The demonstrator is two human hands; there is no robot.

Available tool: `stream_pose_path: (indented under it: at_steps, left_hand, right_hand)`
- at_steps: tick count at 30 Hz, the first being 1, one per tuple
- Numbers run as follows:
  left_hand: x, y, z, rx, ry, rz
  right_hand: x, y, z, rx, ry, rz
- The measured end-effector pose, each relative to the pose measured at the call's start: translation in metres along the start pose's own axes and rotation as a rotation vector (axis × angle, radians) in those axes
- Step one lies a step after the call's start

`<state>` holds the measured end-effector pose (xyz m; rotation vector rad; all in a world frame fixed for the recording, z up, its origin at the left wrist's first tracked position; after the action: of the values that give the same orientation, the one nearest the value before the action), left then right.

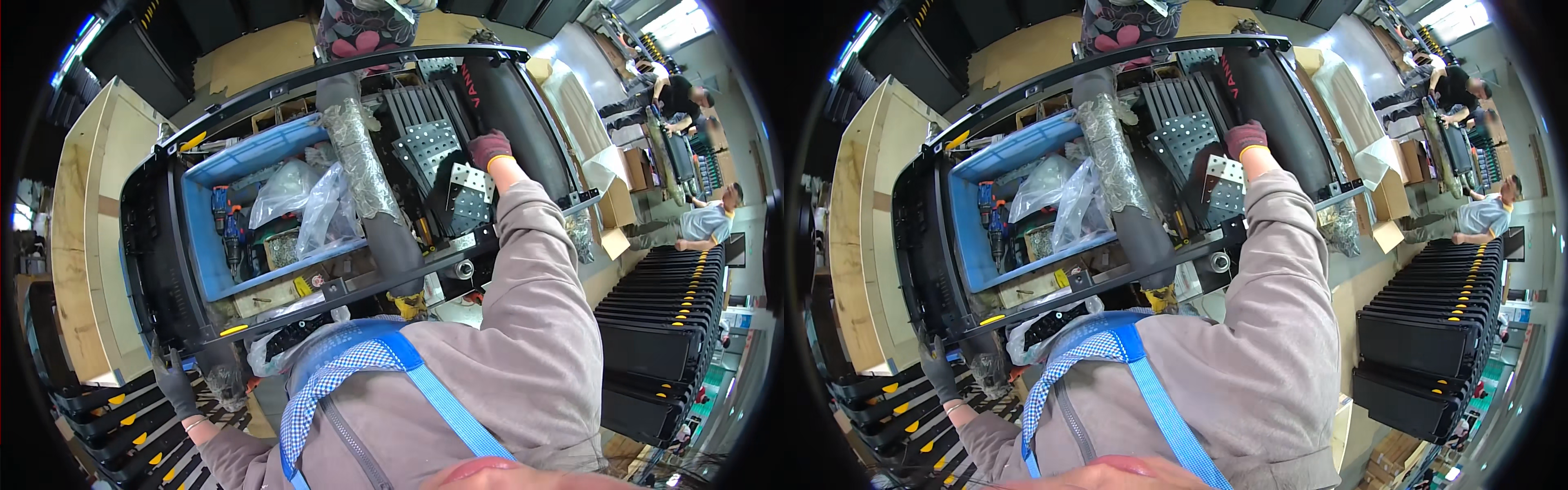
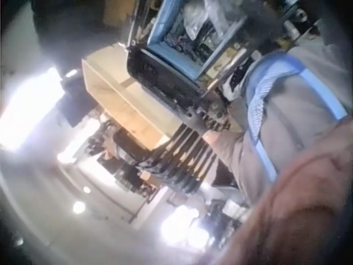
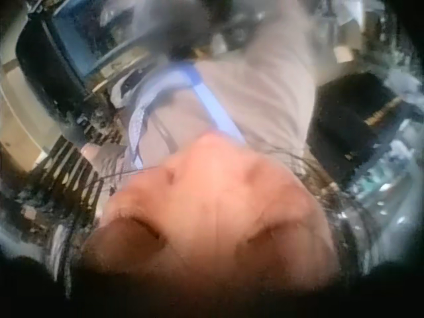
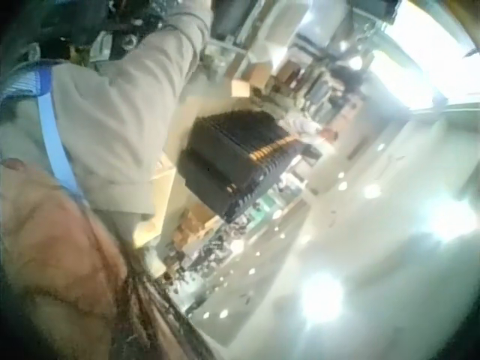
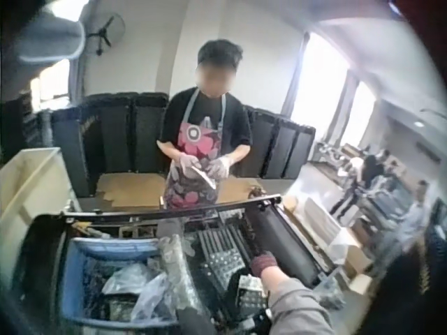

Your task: Assembling a large piece of machinery, including fetching metal components, using power drills to secure parts, and using a calibration checkerboard.

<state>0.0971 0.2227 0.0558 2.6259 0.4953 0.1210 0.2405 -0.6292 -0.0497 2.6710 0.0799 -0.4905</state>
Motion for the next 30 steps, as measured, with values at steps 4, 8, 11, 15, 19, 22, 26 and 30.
stream_pose_path:
  at_steps: [4, 8, 11, 15, 19, 22, 26, 30]
  left_hand:
    - [-0.007, 0.016, 0.009, -0.179, -0.016, -0.041]
    - [-0.003, 0.034, 0.024, -0.287, -0.037, -0.006]
    - [-0.007, 0.044, 0.024, -0.285, -0.039, 0.028]
    - [-0.021, 0.043, 0.013, -0.248, -0.029, 0.045]
    - [-0.034, 0.029, 0.004, -0.258, 0.003, -0.017]
    - [-0.039, 0.031, 0.001, -0.254, 0.018, -0.053]
    - [-0.057, 0.061, -0.003, -0.410, 0.062, -0.052]
    - [-0.072, 0.138, 0.010, -0.274, 0.031, 0.205]
  right_hand:
    - [-0.021, -0.001, -0.026, 0.447, -0.084, 0.122]
    - [-0.030, -0.012, -0.025, 0.256, -0.163, 0.069]
    - [-0.047, -0.037, -0.024, 0.049, -0.474, -0.002]
    - [-0.031, -0.048, 0.003, -0.025, -0.238, 0.077]
    - [-0.028, -0.046, -0.013, 0.020, -0.399, 0.328]
    - [-0.004, -0.013, 0.013, 0.450, -0.074, 0.224]
    - [-0.051, -0.061, -0.133, 0.366, 0.213, 0.011]
    - [-0.085, -0.114, -0.199, 0.622, 0.684, -0.311]
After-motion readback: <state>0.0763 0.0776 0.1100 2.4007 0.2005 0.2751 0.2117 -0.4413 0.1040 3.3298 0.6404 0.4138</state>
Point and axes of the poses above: each hand's wrist, its own x-axis towards the middle knuckle, its own z-axis out of the palm, y = z × x, the point moved 4 cm from there along x, towards the middle knuckle, and after that the axes turned 11 degrees about -z, right-handed, at the moved point
